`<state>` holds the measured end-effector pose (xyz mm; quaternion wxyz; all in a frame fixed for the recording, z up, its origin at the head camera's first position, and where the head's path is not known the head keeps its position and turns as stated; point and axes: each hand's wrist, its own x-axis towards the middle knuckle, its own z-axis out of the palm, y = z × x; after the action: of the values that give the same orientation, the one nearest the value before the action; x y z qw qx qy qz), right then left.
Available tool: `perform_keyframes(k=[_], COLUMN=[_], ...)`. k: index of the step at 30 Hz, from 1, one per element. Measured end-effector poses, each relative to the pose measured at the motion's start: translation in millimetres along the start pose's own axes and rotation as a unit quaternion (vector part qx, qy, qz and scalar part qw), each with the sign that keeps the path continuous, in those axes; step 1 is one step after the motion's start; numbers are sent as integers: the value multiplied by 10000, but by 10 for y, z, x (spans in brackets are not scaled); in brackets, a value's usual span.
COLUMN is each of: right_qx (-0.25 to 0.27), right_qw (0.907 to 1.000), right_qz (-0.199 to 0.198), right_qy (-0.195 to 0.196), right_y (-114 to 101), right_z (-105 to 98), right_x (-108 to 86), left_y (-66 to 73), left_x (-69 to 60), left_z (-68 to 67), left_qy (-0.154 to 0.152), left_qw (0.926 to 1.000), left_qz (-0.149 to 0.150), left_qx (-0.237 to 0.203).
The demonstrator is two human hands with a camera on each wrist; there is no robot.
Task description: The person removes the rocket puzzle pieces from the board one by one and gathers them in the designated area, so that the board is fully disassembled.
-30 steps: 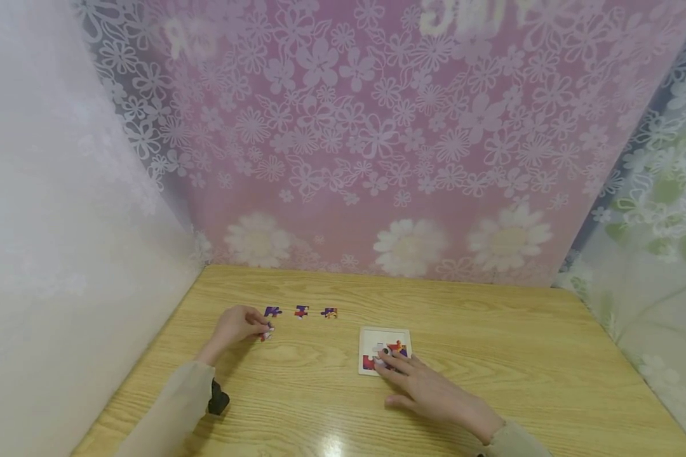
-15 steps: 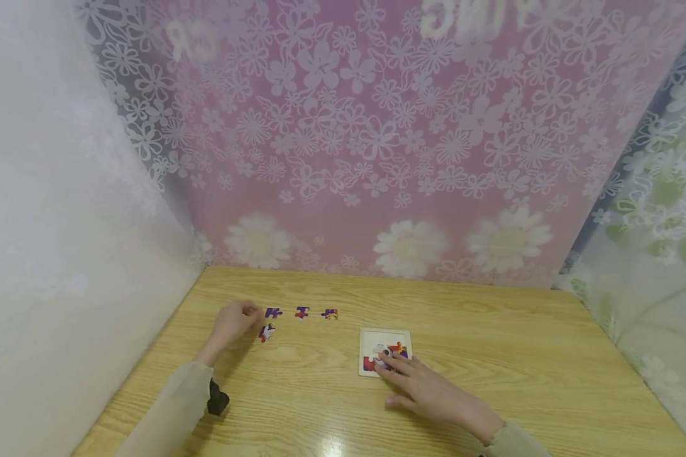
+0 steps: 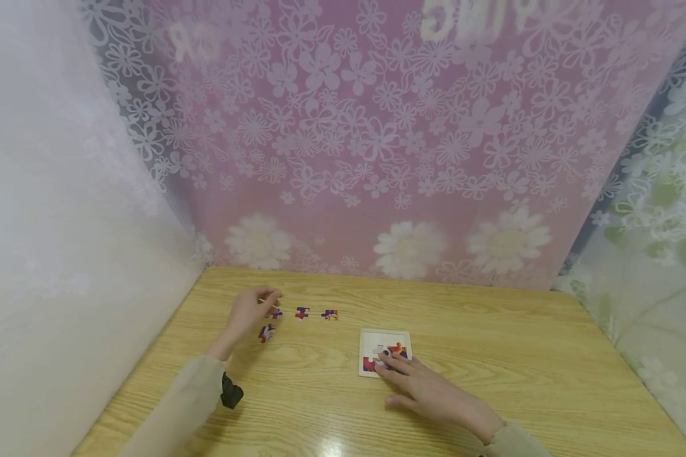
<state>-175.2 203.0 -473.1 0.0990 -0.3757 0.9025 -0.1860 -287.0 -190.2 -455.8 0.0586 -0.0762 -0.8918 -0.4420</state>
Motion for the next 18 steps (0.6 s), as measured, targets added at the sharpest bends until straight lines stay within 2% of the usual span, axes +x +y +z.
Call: perform_keyframes(k=[8, 15, 18], right_qx=[84, 166, 169], right_qw=[10000, 9998, 9998], right_qz=[-17, 28, 45], right_qy=[46, 71, 122], right_y=[-3, -1, -4], right_z=[-2, 4, 1], right_x=[5, 12, 14], left_y=[196, 312, 372], left_x=[19, 22, 6], left_z=[205, 441, 533], left_qy=[-74, -215, -367], left_qw=[9980, 9974, 9958], left_qz=[195, 440, 532], left_qx=[-589, -532, -655])
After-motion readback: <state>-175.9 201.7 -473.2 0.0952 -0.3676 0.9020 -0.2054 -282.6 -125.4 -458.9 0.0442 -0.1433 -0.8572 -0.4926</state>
